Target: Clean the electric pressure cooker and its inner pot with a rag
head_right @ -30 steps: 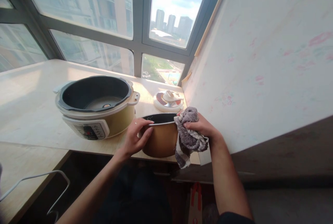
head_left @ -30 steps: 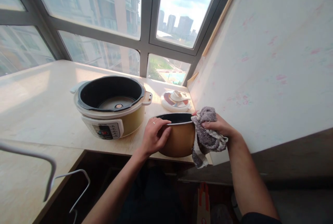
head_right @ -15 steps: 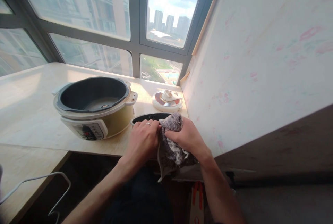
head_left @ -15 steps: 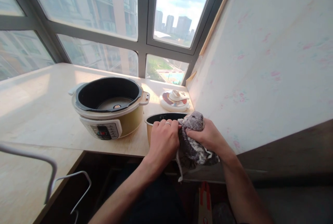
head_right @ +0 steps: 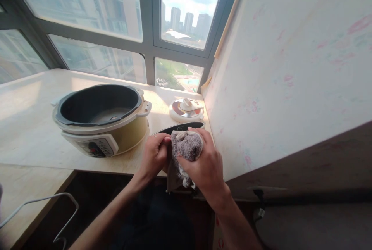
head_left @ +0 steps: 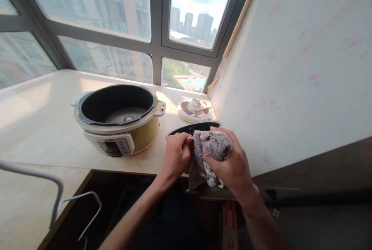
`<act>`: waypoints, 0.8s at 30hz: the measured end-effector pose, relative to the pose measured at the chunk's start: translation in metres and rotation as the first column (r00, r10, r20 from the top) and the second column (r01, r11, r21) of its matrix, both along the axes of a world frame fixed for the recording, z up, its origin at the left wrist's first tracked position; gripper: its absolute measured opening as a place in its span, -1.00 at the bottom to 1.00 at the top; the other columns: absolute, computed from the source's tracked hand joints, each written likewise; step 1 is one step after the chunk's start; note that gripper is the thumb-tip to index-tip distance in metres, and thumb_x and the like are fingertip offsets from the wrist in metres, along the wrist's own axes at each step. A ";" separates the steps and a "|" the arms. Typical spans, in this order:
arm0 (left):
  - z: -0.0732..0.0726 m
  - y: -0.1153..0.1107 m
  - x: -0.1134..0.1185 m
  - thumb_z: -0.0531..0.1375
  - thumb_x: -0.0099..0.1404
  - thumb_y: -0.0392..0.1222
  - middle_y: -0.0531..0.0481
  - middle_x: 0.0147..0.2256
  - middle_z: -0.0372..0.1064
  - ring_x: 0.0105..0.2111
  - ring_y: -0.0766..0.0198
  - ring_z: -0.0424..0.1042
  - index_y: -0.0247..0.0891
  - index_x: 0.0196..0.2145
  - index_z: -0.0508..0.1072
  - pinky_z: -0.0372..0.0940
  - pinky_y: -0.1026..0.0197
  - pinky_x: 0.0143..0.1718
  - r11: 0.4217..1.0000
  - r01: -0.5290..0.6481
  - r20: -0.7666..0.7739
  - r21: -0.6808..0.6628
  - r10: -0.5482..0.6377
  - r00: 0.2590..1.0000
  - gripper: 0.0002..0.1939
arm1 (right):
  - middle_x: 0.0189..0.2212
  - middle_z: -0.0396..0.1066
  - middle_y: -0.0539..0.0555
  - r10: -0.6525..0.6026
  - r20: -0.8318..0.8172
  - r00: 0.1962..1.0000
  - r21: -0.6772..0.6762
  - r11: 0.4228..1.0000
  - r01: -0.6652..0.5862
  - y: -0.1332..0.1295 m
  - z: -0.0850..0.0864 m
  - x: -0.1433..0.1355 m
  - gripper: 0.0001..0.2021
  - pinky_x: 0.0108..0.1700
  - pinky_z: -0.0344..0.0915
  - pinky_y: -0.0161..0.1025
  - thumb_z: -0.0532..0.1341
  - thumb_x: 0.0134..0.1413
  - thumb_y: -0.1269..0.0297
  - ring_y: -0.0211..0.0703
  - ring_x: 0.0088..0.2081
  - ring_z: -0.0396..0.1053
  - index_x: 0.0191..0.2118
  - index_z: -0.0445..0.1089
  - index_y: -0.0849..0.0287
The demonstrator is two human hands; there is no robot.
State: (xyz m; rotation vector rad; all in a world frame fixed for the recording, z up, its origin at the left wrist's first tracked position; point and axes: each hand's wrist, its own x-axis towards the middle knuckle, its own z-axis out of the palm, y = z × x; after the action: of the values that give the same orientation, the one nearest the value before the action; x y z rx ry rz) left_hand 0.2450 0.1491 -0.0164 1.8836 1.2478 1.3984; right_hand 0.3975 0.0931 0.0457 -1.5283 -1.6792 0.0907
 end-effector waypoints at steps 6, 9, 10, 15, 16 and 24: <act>-0.010 0.014 -0.012 0.06 0.37 -0.14 0.00 -0.48 0.44 -0.41 0.21 0.35 -0.25 -0.40 0.50 0.17 0.15 -0.27 1.000 0.012 0.134 -0.026 -0.008 0.991 -0.72 | -0.02 0.49 0.11 0.086 -0.050 0.995 -0.111 0.990 -0.092 0.030 0.012 0.046 -0.44 0.01 0.40 -0.13 0.37 -0.06 0.20 0.02 -0.05 0.49 0.12 0.38 0.11; -0.012 0.020 -0.020 0.08 0.36 -0.10 0.01 -0.51 0.39 -0.44 0.23 0.31 -0.26 -0.40 0.51 0.15 0.18 -0.34 0.998 -0.001 0.174 -0.069 0.013 0.985 -0.70 | -0.04 0.51 0.09 0.164 -0.028 0.986 -0.228 0.959 -0.166 0.052 0.017 0.067 -0.46 0.04 0.38 -0.12 0.36 -0.04 0.20 0.03 -0.04 0.48 0.12 0.41 0.10; -0.013 0.021 -0.023 0.08 0.36 -0.08 0.01 -0.52 0.37 -0.45 0.24 0.30 -0.26 -0.41 0.51 0.14 0.19 -0.36 0.997 0.000 0.191 -0.081 0.015 0.981 -0.69 | -0.06 0.52 0.09 0.181 -0.038 0.983 -0.272 0.944 -0.185 0.058 0.019 0.072 -0.50 0.04 0.37 -0.11 0.35 -0.03 0.19 0.05 -0.05 0.48 0.08 0.44 0.12; -0.016 0.030 -0.034 0.09 0.34 -0.03 0.02 -0.54 0.30 -0.49 0.28 0.23 -0.28 -0.46 0.48 0.08 0.23 -0.44 0.993 0.039 0.285 -0.110 -0.006 0.959 -0.66 | -0.29 0.53 0.14 0.266 -0.215 0.940 -0.488 0.805 -0.339 0.089 0.021 0.084 -0.66 -0.05 0.40 -0.07 0.34 -0.06 0.04 0.13 -0.15 0.48 -0.26 0.50 0.22; -0.018 0.031 -0.036 0.10 0.33 -0.02 0.02 -0.55 0.28 -0.50 0.29 0.21 -0.29 -0.47 0.47 0.07 0.23 -0.45 0.992 0.040 0.306 -0.119 -0.002 0.952 -0.65 | -0.30 0.53 0.15 0.259 -0.229 0.938 -0.505 0.792 -0.342 0.095 0.021 0.085 -0.65 -0.06 0.40 -0.05 0.35 -0.09 0.03 0.14 -0.15 0.48 -0.28 0.50 0.23; -0.033 0.033 -0.050 0.15 0.32 0.06 0.02 -0.56 0.20 -0.50 0.31 0.14 -0.31 -0.49 0.48 0.05 0.24 -0.44 0.989 0.065 0.427 -0.135 -0.002 0.904 -0.60 | -0.08 0.52 0.17 0.302 -0.552 0.777 -0.453 0.674 -0.584 0.127 0.000 0.100 -0.40 0.07 0.35 0.02 0.40 -0.25 0.00 0.22 0.00 0.44 -0.03 0.47 0.18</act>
State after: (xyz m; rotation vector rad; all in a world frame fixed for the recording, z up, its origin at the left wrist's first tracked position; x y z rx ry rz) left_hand 0.1948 0.1822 -0.0493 1.3931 1.0587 1.5479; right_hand 0.4975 0.2196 0.0454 -1.3146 -1.6878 1.2762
